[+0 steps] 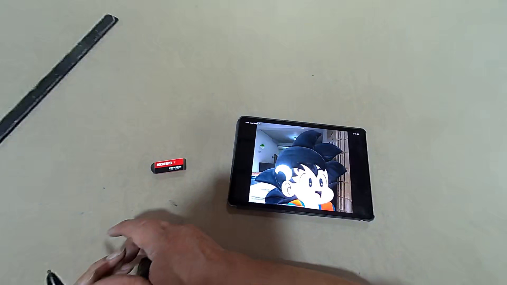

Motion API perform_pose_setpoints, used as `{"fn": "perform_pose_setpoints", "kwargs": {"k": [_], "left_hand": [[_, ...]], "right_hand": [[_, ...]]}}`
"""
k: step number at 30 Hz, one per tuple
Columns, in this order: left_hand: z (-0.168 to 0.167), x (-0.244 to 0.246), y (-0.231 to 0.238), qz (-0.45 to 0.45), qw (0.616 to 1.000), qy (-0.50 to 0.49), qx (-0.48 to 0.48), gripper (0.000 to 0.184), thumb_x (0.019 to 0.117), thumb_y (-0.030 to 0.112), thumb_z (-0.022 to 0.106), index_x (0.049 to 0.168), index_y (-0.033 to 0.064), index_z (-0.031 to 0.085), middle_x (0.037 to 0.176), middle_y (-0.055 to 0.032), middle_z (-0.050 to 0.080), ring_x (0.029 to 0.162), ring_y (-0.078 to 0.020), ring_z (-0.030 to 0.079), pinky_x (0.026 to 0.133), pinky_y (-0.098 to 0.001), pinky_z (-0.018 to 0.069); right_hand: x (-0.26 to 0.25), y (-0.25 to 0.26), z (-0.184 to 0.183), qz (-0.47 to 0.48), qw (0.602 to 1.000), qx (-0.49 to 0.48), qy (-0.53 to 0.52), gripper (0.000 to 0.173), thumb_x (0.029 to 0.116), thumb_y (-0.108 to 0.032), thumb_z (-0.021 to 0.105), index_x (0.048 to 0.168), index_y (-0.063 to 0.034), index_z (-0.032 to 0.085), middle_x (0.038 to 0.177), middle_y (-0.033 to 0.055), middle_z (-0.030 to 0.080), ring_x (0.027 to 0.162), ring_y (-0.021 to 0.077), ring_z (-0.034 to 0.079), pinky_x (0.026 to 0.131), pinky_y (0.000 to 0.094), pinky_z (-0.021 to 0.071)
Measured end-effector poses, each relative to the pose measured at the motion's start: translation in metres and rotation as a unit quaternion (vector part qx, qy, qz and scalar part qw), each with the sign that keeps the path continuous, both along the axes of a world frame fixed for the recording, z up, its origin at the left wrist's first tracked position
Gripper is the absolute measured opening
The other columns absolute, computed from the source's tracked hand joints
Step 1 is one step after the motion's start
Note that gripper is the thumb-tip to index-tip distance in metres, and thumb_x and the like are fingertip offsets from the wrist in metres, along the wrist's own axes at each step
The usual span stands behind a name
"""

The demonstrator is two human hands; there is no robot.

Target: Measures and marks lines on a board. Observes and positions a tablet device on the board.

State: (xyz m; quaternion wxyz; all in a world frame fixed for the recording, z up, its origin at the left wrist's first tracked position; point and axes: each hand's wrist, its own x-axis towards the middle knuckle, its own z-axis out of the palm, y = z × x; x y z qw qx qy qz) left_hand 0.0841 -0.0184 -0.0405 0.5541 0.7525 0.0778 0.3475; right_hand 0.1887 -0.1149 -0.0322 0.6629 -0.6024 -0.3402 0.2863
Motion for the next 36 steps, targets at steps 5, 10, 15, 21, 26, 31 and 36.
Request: {"fn": "perform_pose_setpoints", "kwargs": {"k": [5,10,15,21,26,31,36], "left_hand": [[0.01,-0.015,-0.005,0.027,0.994,0.054,0.092,0.017,0.1037,0.014,0.059,0.117,0.0104,0.07,0.114,0.0009,0.074,0.109,-0.0114,0.07,0.097,-0.0327,0.0575],[0.034,-0.027,-0.007,0.06,0.992,0.06,0.095,0.02,0.1029,0.017,0.063,0.119,0.012,0.072,0.113,0.0045,0.074,0.103,-0.0007,0.069,0.094,-0.0227,0.0573],[0.009,-0.035,-0.002,0.044,0.989,0.018,0.143,0.026,0.1002,0.016,0.066,0.125,0.0079,0.064,0.114,-0.0112,0.072,0.113,-0.0214,0.067,0.101,-0.0367,0.0547],[-0.001,-0.038,-0.006,0.138,0.953,0.056,0.263,0.022,0.1048,0.017,0.055,0.125,0.0096,0.058,0.112,-0.0101,0.067,0.11,-0.0176,0.063,0.101,-0.0296,0.0501],[0.002,-0.033,-0.011,0.185,0.926,0.079,0.318,0.022,0.1029,0.014,0.05,0.123,0.0071,0.057,0.109,-0.0119,0.065,0.104,-0.0198,0.063,0.097,-0.029,0.0519],[0.004,-0.036,-0.012,0.196,0.925,0.108,0.308,0.032,0.0911,0.01,0.061,0.121,-0.0021,0.065,0.103,-0.0185,0.071,0.097,-0.0306,0.068,0.09,-0.0421,0.0565],[0.038,-0.05,-0.018,0.155,0.918,0.246,0.271,0.04,0.0878,0.012,0.071,0.127,0.0029,0.068,0.111,-0.0199,0.071,0.105,-0.0371,0.068,0.092,-0.0493,0.0578]], "right_hand": [[-0.006,-0.015,0.006,-0.031,0.998,-0.054,0.004,0.054,0.1004,-0.033,0.066,0.143,-0.0011,0.055,0.112,0.012,0.073,0.095,0.0202,0.072,0.083,0.0425,0.0612],[-0.014,0.0,-0.003,-0.046,0.998,-0.012,-0.05,0.059,0.1046,-0.041,0.058,0.138,0.0064,0.054,0.11,0.0118,0.073,0.093,0.0134,0.073,0.08,0.0353,0.0637],[-0.012,0.006,-0.01,-0.058,0.995,0.007,-0.083,0.061,0.1107,-0.048,0.037,0.133,0.005,0.057,0.097,0.0069,0.073,0.081,0.0077,0.069,0.069,0.029,0.0609],[-0.02,0.01,-0.008,-0.05,0.996,-0.015,-0.078,0.043,0.1113,-0.032,0.044,0.128,0.0036,0.061,0.094,0.0057,0.074,0.079,0.0089,0.072,0.069,0.0301,0.0627],[-0.02,0.006,-0.003,-0.053,0.991,-0.036,-0.117,0.032,0.1091,-0.025,0.05,0.124,-0.0004,0.065,0.088,0.0048,0.073,0.074,0.011,0.07,0.067,0.0336,0.0616],[-0.027,0.008,0.0,-0.072,0.987,-0.05,-0.131,0.031,0.1087,-0.023,0.047,0.117,-0.0047,0.07,0.086,0.0026,0.074,0.074,0.0086,0.07,0.068,0.0339,0.0606],[-0.041,0.006,0.02,-0.105,0.969,-0.174,-0.138,0.04,0.109,-0.03,0.045,0.114,-0.0013,0.072,0.092,0.0137,0.075,0.086,0.0258,0.073,0.082,0.053,0.0577]]}}
